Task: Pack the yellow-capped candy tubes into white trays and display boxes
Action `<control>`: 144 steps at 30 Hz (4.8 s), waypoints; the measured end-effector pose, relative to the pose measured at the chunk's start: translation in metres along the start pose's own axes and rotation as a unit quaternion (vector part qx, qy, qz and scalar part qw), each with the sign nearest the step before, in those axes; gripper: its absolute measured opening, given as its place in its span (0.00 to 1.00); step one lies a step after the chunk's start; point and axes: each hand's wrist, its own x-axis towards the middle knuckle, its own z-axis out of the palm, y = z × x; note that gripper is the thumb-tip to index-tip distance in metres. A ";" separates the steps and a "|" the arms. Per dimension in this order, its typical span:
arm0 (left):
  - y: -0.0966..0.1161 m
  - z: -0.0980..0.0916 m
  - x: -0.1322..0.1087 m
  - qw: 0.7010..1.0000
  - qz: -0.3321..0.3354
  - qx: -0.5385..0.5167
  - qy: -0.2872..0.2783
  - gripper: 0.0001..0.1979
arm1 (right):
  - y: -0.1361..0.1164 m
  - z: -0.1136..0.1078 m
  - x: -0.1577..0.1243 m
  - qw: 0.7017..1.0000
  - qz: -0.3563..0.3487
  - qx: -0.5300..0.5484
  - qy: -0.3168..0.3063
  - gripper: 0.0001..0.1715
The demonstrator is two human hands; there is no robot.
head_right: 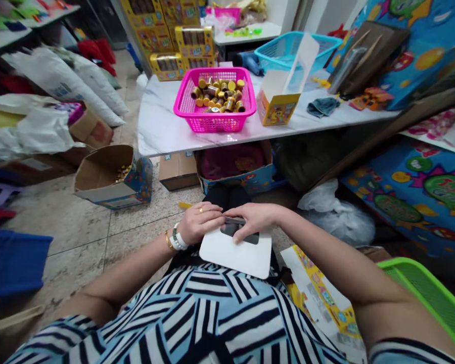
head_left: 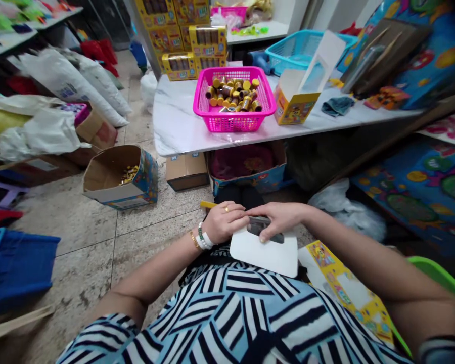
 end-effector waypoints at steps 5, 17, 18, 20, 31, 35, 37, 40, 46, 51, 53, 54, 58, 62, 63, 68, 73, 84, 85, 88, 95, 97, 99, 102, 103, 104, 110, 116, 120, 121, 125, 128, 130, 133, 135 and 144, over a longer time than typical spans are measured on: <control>0.005 -0.011 -0.012 0.999 0.039 0.028 0.006 0.04 | -0.010 -0.023 0.025 0.994 0.030 -0.058 -0.089 0.31; 0.032 -0.006 -0.013 0.996 -0.018 0.003 -0.082 0.10 | -0.033 0.030 0.014 0.869 0.224 -0.417 0.144 0.18; 0.035 -0.009 -0.012 0.994 -0.018 -0.015 -0.106 0.12 | -0.025 0.019 0.011 0.849 0.262 -0.419 0.186 0.18; 0.038 -0.014 -0.009 0.989 -0.009 -0.049 -0.142 0.15 | -0.010 -0.006 0.003 0.827 0.303 -0.406 0.244 0.18; 0.010 -0.014 0.000 0.947 -0.309 -0.068 0.059 0.09 | 0.033 -0.035 -0.022 0.916 0.208 -0.045 0.341 0.08; -0.010 -0.009 -0.011 0.784 -0.543 -0.286 0.097 0.17 | 0.028 -0.048 -0.051 0.867 0.109 0.239 0.424 0.13; -0.019 -0.001 -0.018 0.660 -0.622 -0.388 0.163 0.19 | 0.032 -0.047 -0.064 0.830 0.058 0.290 0.473 0.16; -0.028 0.014 -0.028 0.478 -0.678 -0.466 0.308 0.19 | 0.053 -0.025 -0.075 0.755 0.041 0.311 0.576 0.17; -0.009 0.047 -0.040 0.217 -0.693 -0.616 0.304 0.12 | 0.078 0.062 -0.063 0.732 -0.029 0.312 0.605 0.22; 0.015 0.071 -0.030 0.155 -0.645 -0.723 0.194 0.18 | 0.049 0.068 -0.062 0.750 -0.088 0.293 0.587 0.36; 0.013 0.072 -0.025 0.140 -0.653 -0.725 0.168 0.20 | 0.039 0.053 -0.077 0.740 -0.133 0.259 0.607 0.32; 0.010 0.071 -0.024 0.130 -0.661 -0.723 0.155 0.20 | 0.035 0.046 -0.086 0.747 -0.153 0.240 0.600 0.29; 0.001 0.066 -0.026 0.112 -0.689 -0.701 0.143 0.19 | 0.028 0.035 -0.107 0.781 -0.103 0.177 0.590 0.23; 0.007 0.074 -0.026 0.124 -0.699 -0.661 0.242 0.20 | 0.014 0.055 -0.089 0.612 0.044 0.151 0.775 0.21; 0.010 0.078 -0.023 0.126 -0.702 -0.642 0.280 0.20 | 0.007 0.063 -0.081 0.593 0.060 0.149 0.789 0.21; 0.017 0.099 0.006 0.133 -0.681 -0.597 0.402 0.19 | -0.029 0.091 -0.035 0.727 0.078 -0.014 0.682 0.31; 0.021 0.096 0.030 0.120 -0.638 -0.644 0.404 0.18 | -0.019 0.053 -0.019 0.732 0.044 -0.154 0.662 0.11; 0.053 -0.032 -0.013 0.866 -0.467 -0.079 0.159 0.20 | -0.020 0.023 -0.057 0.821 -0.107 -0.405 0.388 0.15; 0.048 -0.033 -0.014 0.894 -0.427 -0.025 0.131 0.21 | -0.016 0.032 -0.052 0.830 -0.109 -0.394 0.380 0.15; 0.033 -0.023 -0.015 0.925 -0.375 0.023 0.056 0.14 | -0.001 0.054 -0.045 0.846 -0.102 -0.343 0.396 0.12; 0.029 0.016 -0.020 0.905 -0.420 -0.058 0.009 0.18 | 0.036 0.088 -0.057 0.834 0.074 -0.172 0.519 0.11; 0.035 0.024 -0.019 0.892 -0.446 -0.068 0.008 0.23 | 0.043 0.103 -0.054 0.806 0.093 -0.177 0.557 0.12; 0.041 0.031 -0.018 0.883 -0.466 -0.047 0.009 0.23 | 0.048 0.117 -0.049 0.761 0.099 -0.209 0.606 0.19; 0.043 0.039 -0.017 0.882 -0.470 0.022 0.006 0.15 | 0.050 0.130 -0.043 0.682 0.127 -0.293 0.658 0.27; 0.042 0.041 -0.018 0.884 -0.466 0.042 0.000 0.13 | 0.050 0.133 -0.041 0.663 0.142 -0.320 0.662 0.25; 0.041 0.042 -0.019 0.886 -0.460 0.056 -0.007 0.13 | 0.051 0.135 -0.041 0.650 0.157 -0.341 0.661 0.23; 0.036 0.045 -0.031 0.895 -0.445 -0.011 -0.008 0.16 | 0.061 0.141 -0.042 0.686 0.136 -0.215 0.682 0.16; 0.037 0.045 -0.022 0.891 -0.452 -0.038 0.012 0.19 | 0.065 0.131 -0.043 0.640 0.108 -0.056 0.759 0.13; 0.041 0.045 -0.017 0.914 -0.401 -0.054 -0.012 0.20 | 0.062 0.120 -0.041 0.647 0.092 -0.070 0.754 0.19; 0.042 0.044 -0.018 0.918 -0.391 -0.060 -0.018 0.19 | 0.065 0.117 -0.041 0.661 0.088 -0.064 0.742 0.19; 0.043 0.031 -0.016 0.930 -0.357 -0.056 -0.066 0.16 | 0.081 0.111 -0.046 0.740 0.046 -0.051 0.669 0.12; 0.038 0.013 -0.005 0.945 -0.313 -0.020 -0.089 0.15 | 0.079 0.117 -0.053 0.766 0.054 -0.038 0.639 0.15; 0.035 0.004 0.003 0.952 -0.288 0.021 -0.098 0.15 | 0.066 0.127 -0.055 0.764 0.097 -0.033 0.637 0.20; 0.033 0.002 0.003 0.941 -0.316 0.074 -0.097 0.19 | 0.044 0.146 -0.050 0.738 0.159 -0.073 0.652 0.27; 0.035 0.011 -0.006 0.921 -0.378 0.071 -0.064 0.15 | 0.036 0.157 -0.042 0.732 0.183 -0.096 0.649 0.30; 0.045 0.043 -0.022 0.859 -0.502 -0.045 0.092 0.47 | 0.045 0.167 -0.025 0.681 0.121 -0.165 0.704 0.38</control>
